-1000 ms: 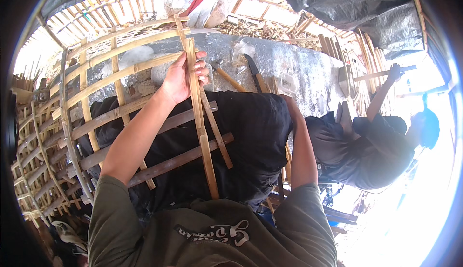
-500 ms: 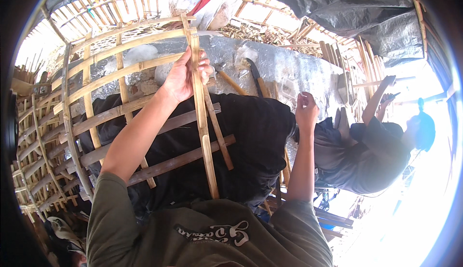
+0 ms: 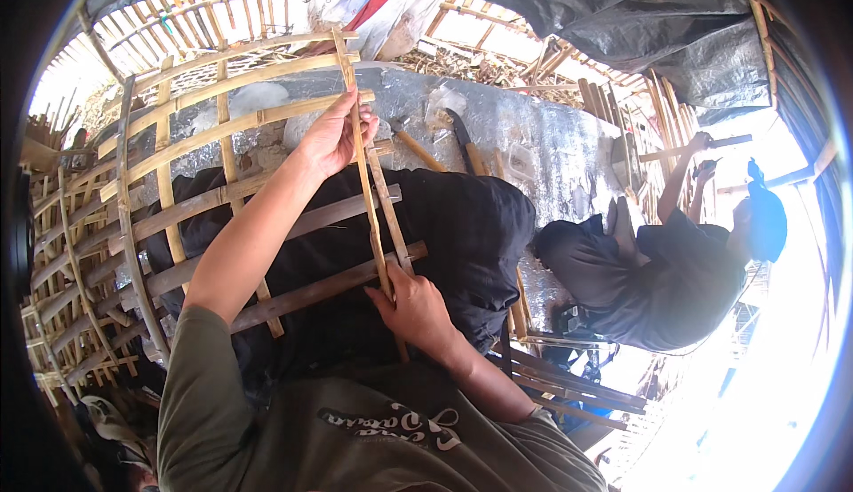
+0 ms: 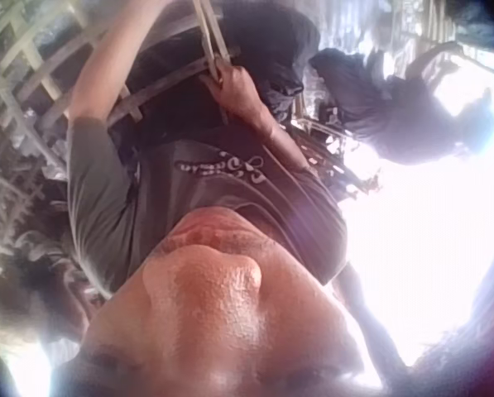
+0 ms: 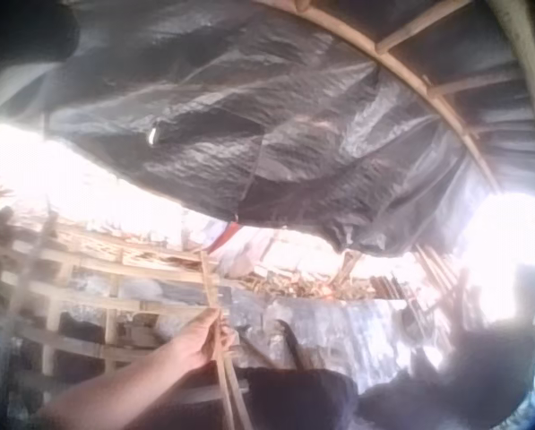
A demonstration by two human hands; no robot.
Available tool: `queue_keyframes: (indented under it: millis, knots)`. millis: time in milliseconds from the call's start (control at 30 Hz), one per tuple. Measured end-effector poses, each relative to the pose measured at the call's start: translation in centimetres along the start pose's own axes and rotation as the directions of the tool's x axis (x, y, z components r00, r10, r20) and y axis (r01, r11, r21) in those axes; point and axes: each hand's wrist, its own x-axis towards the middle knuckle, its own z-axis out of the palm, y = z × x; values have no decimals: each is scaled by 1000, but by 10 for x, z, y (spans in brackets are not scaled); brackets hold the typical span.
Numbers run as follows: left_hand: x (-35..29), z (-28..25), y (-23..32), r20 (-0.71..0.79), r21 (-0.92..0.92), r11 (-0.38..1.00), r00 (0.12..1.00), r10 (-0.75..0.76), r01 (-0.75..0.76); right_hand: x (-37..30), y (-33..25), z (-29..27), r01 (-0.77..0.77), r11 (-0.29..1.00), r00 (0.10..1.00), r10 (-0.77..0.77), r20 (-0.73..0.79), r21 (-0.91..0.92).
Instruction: The person weaves thin bamboo strips into a grid-like structure using a hammer to secure them. They repeatedly position and tap the strips into place on a partially completed frame.
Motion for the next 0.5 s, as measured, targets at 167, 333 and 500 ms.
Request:
queue_keyframes:
  millis: [167, 333, 500]
  knots:
    - [-4, 3, -1, -29, 114, 993, 999, 24, -20, 32, 21, -17, 34, 970, 979, -81, 188, 239]
    - [-7, 4, 3, -37, 171, 984, 998, 59, -51, 57, 17, -34, 1, 940, 906, -145, 397, 340]
    - [-2, -2, 5, -8, 191, 980, 998, 58, -55, 62, 21, -36, 48, 935, 869, -213, 446, 353]
